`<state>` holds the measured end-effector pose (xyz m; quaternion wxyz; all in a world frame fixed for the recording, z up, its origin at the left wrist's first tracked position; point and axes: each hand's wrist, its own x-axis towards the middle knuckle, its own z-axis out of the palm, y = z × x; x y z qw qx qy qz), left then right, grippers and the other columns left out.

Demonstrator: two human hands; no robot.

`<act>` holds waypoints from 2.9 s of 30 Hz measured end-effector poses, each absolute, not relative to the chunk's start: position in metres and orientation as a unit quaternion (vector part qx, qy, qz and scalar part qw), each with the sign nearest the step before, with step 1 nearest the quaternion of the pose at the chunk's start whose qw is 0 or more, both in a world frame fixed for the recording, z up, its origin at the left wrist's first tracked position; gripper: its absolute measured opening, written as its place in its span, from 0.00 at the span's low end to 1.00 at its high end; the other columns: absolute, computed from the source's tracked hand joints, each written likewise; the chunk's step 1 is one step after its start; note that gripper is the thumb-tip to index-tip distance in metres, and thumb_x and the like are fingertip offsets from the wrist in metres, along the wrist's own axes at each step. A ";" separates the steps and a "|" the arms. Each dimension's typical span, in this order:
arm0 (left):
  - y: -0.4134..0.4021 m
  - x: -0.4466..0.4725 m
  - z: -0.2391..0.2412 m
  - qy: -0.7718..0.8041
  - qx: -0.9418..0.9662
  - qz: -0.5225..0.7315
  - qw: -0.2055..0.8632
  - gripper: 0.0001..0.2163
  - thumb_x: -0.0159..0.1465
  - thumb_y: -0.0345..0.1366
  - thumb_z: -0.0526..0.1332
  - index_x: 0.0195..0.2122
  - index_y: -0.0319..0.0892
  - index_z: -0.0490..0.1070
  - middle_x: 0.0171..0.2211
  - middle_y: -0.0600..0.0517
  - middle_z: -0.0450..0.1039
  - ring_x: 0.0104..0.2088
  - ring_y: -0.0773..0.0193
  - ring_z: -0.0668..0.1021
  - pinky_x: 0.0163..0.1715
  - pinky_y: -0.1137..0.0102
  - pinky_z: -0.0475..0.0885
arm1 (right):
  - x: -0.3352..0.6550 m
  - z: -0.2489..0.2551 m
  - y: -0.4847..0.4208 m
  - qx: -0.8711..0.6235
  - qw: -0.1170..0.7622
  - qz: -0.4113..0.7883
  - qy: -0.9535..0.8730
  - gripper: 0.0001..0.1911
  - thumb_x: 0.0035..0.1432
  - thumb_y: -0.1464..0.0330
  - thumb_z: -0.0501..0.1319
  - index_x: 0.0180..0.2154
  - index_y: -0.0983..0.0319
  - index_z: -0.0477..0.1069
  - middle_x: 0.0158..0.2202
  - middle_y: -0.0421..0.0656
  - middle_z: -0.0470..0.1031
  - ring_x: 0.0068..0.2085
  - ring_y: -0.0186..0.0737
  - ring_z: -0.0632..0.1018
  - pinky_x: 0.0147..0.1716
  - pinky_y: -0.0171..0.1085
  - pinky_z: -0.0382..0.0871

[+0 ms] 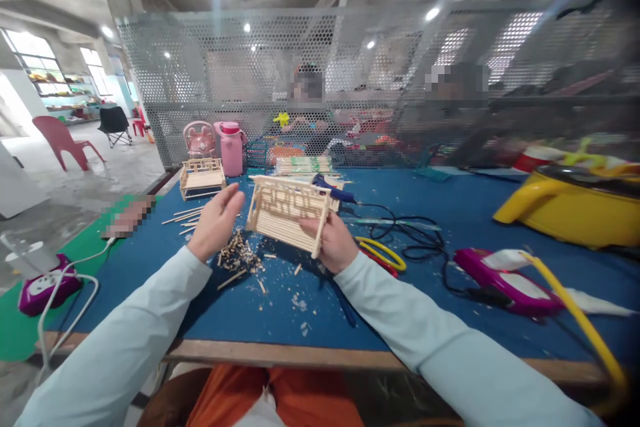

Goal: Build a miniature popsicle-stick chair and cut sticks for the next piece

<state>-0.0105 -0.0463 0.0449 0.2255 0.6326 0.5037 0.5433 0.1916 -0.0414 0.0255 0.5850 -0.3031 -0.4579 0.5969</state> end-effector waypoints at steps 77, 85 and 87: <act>-0.057 0.012 0.037 0.444 0.586 0.586 0.340 0.10 0.47 0.31 0.62 0.33 0.39 0.68 0.33 0.53 0.71 0.32 0.68 0.71 0.34 0.72 0.65 | 0.187 0.025 -0.054 -0.325 0.576 0.577 -0.479 0.23 0.30 0.70 0.70 0.34 0.60 0.66 0.34 0.41 0.77 0.36 0.44 0.78 0.39 0.44 0.71; -0.056 0.016 0.026 0.460 0.596 0.591 0.290 0.11 0.49 0.31 0.61 0.35 0.40 0.67 0.30 0.53 0.71 0.31 0.67 0.73 0.34 0.72 0.66 | 0.187 0.023 -0.053 -0.338 0.579 0.541 -0.507 0.23 0.32 0.68 0.70 0.34 0.60 0.65 0.33 0.41 0.77 0.35 0.43 0.77 0.39 0.44 0.71; -0.055 0.016 0.026 0.458 0.586 0.599 0.297 0.09 0.49 0.31 0.60 0.33 0.40 0.67 0.30 0.53 0.71 0.31 0.67 0.72 0.34 0.72 0.66 | 0.188 0.023 -0.054 -0.341 0.577 0.531 -0.519 0.24 0.31 0.68 0.70 0.34 0.60 0.65 0.33 0.41 0.77 0.35 0.42 0.77 0.40 0.44 0.71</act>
